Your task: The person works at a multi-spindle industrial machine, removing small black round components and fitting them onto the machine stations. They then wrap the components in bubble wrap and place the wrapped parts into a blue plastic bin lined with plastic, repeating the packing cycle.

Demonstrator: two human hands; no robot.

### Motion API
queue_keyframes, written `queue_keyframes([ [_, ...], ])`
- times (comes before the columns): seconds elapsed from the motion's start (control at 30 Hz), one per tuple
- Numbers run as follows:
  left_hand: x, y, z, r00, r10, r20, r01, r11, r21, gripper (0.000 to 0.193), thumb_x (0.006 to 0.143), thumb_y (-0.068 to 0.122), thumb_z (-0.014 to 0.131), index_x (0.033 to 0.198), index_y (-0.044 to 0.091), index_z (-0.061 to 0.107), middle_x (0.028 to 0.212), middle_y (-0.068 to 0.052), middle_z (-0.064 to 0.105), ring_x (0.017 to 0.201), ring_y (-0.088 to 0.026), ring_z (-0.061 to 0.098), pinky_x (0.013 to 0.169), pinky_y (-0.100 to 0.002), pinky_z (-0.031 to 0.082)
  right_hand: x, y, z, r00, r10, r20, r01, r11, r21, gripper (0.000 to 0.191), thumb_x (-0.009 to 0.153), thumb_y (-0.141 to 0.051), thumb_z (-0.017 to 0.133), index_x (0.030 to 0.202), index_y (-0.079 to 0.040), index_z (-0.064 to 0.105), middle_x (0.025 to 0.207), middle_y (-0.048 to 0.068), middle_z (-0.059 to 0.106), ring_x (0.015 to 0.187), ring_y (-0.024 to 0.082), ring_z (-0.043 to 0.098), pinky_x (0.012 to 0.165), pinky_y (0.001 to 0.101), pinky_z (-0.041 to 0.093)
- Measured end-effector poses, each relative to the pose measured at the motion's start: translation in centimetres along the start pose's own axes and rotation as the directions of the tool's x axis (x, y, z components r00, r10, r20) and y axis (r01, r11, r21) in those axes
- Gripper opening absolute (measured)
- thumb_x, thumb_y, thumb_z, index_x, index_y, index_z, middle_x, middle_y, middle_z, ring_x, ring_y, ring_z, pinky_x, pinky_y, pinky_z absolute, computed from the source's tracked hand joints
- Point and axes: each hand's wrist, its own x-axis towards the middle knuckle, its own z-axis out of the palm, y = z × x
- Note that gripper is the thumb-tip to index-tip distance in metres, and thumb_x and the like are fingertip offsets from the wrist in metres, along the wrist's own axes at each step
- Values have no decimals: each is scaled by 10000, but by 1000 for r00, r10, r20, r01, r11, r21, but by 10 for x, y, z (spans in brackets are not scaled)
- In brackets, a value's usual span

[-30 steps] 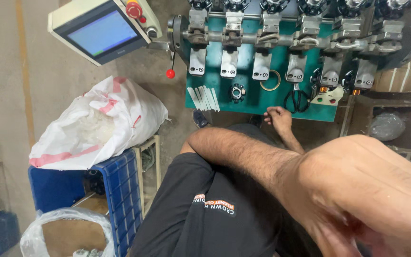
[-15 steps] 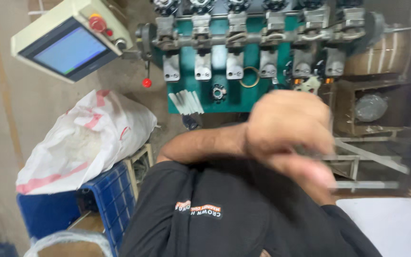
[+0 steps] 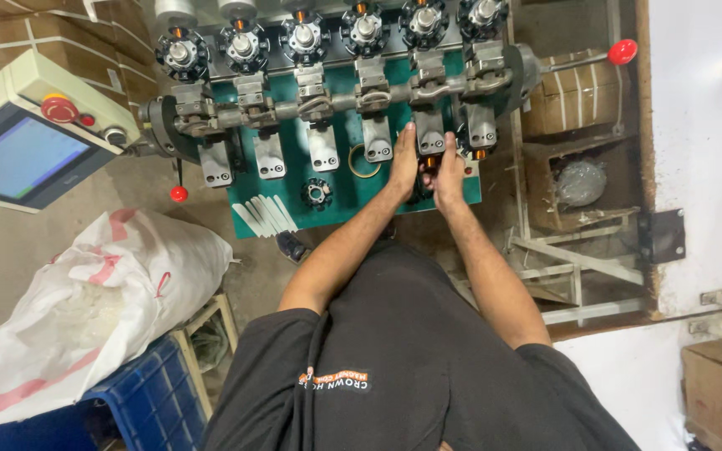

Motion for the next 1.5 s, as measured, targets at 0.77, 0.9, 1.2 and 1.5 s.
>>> queue_keyframes([
  [0.77,-117,34,-174,879,429,-209,-270,808,525,280,903,213,764,1090,12,709,993,-127,741,923,-265,734,825,-390,573,-36,80,21,801,-127,585,453,767,-455,213,1008,-171,724,1091,23,753,790,10,616,686,51,486,595,234,388],
  [0.9,-135,32,-199,999,-45,-22,40,985,-167,274,963,220,702,1140,10,705,933,-101,709,757,-186,678,611,-343,569,-44,57,62,639,-109,761,567,736,-370,224,1003,-168,691,1134,9,730,883,-21,681,776,28,584,659,214,476],
  [1.2,-158,62,-219,974,37,-222,-110,940,-324,266,912,302,670,1138,168,627,926,-48,715,717,-132,696,524,-302,591,-99,-17,146,173,-349,921,980,-30,-195,110,924,-120,757,1032,-102,746,818,66,662,731,260,666,611,368,518],
  [1.5,-152,67,-230,994,55,-99,-90,914,-395,414,1011,452,642,1139,59,650,922,-21,693,781,-125,670,616,-313,569,-143,-7,183,159,-470,868,959,-134,-249,98,900,-90,771,977,-89,710,747,62,599,659,255,631,567,391,488],
])
